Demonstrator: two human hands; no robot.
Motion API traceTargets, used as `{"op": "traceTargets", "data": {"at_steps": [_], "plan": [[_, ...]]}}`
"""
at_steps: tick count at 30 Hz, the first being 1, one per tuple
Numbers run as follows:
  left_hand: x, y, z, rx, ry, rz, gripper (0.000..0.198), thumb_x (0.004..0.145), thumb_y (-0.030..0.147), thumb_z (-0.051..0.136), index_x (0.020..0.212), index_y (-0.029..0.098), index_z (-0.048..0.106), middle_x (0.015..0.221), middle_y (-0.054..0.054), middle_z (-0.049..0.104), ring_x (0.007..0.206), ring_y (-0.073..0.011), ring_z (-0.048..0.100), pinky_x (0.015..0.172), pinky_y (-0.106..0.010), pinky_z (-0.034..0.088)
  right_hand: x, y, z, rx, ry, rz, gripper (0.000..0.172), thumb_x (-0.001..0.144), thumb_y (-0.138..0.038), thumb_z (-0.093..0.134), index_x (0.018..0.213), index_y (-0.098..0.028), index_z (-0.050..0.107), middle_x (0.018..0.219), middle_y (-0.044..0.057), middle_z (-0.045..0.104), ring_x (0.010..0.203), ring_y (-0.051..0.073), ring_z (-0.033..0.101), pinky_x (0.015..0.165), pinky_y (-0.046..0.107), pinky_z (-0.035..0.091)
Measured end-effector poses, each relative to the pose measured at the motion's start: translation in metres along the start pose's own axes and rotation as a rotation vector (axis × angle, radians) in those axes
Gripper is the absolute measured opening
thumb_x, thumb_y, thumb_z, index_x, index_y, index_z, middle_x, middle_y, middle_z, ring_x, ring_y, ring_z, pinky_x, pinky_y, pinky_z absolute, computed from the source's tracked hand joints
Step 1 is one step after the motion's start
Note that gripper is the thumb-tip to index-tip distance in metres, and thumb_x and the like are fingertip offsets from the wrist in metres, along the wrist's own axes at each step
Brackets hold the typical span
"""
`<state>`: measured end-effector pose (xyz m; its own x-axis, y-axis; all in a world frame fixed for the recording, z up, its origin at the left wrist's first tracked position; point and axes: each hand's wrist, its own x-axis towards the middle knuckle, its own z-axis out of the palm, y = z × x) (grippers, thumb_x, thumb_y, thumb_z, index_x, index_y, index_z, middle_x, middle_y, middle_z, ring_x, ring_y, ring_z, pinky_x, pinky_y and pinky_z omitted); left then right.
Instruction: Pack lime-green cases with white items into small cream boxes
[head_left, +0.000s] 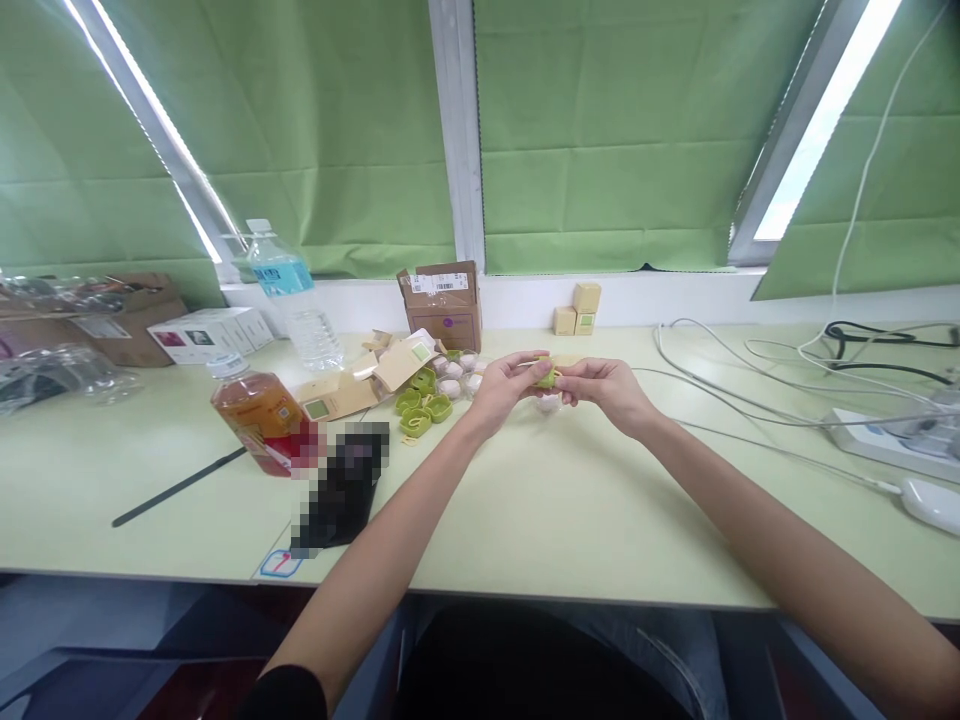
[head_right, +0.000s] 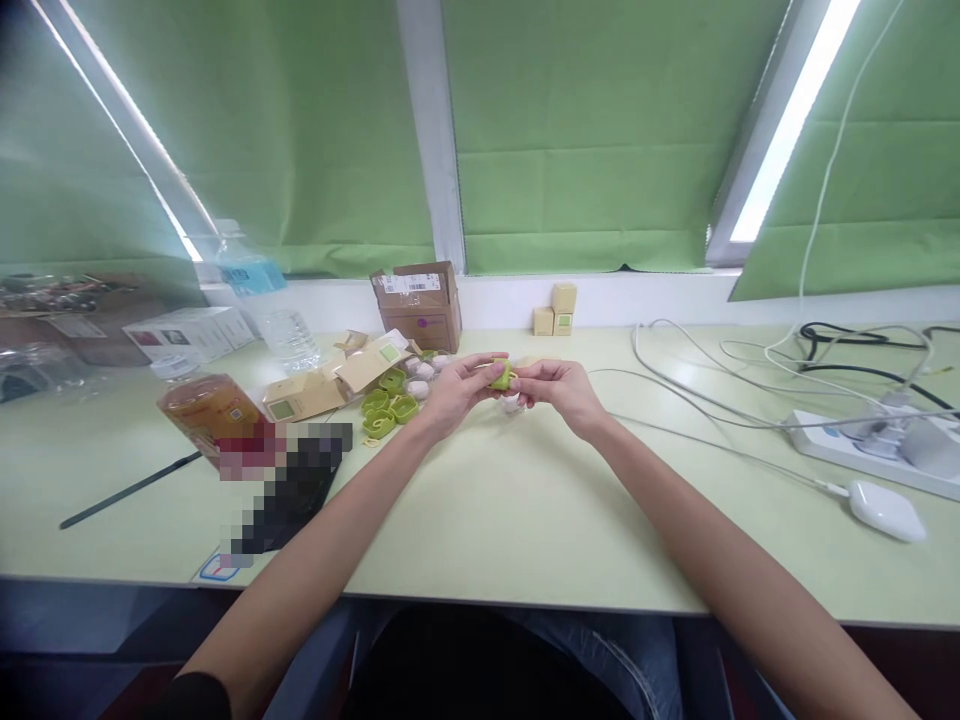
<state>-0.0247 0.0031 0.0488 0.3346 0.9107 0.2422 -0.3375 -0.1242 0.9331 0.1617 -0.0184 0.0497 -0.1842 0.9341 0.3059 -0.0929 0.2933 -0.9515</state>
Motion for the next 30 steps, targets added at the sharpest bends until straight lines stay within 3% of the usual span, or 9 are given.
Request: {"op": "traceTargets", "data": {"at_steps": [2,6,13,20,30], "plan": [[0.001,-0.003,0.001,-0.030,0.038,-0.030,0.064,0.066,0.039,0.092,0.113,0.009,0.060,0.081,-0.009,0.076,0.066,-0.0175,0.071,0.072,-0.033,0.053,0.003,0.002,-0.005,0.037,0.004,0.049,0.036,0.056,-0.040,0.096,0.075,-0.016,0.076,0.069,0.003,0.073,0.059,0.013,0.062,0.059,0.030,0.053],[0.001,-0.005,0.003,-0.070,0.108,-0.094,0.057,0.069,0.039,0.091,0.101,0.010,0.055,0.080,-0.011,0.076,0.061,-0.0166,0.070,0.069,-0.032,0.054,0.003,0.003,-0.004,-0.043,0.085,-0.020,0.038,0.057,-0.044,0.094,0.077,-0.016,0.077,0.075,0.006,0.076,0.064,0.016,0.066,0.063,0.033,0.056],[0.000,-0.007,0.001,-0.076,0.176,-0.107,0.048,0.072,0.038,0.089,0.094,0.009,0.058,0.079,-0.012,0.075,0.062,-0.0151,0.070,0.072,-0.031,0.057,0.001,0.014,0.008,-0.150,0.132,-0.111,0.032,0.071,-0.047,0.084,0.084,-0.017,0.081,0.076,0.007,0.077,0.067,0.019,0.068,0.068,0.036,0.059],[0.001,-0.012,0.002,-0.066,0.201,-0.074,0.047,0.069,0.043,0.090,0.088,0.008,0.065,0.080,-0.010,0.075,0.063,-0.0141,0.070,0.074,-0.031,0.059,0.001,0.021,0.010,-0.152,0.198,-0.120,0.034,0.071,-0.047,0.084,0.088,-0.017,0.080,0.077,0.006,0.077,0.066,0.019,0.067,0.069,0.036,0.058],[0.003,-0.018,0.001,-0.026,0.213,-0.022,0.049,0.068,0.048,0.089,0.087,0.007,0.072,0.078,-0.010,0.076,0.061,-0.0131,0.069,0.070,-0.029,0.060,0.004,0.026,0.008,-0.107,0.193,-0.132,0.038,0.071,-0.049,0.084,0.089,-0.016,0.078,0.083,0.008,0.078,0.071,0.020,0.070,0.070,0.036,0.058]]}}
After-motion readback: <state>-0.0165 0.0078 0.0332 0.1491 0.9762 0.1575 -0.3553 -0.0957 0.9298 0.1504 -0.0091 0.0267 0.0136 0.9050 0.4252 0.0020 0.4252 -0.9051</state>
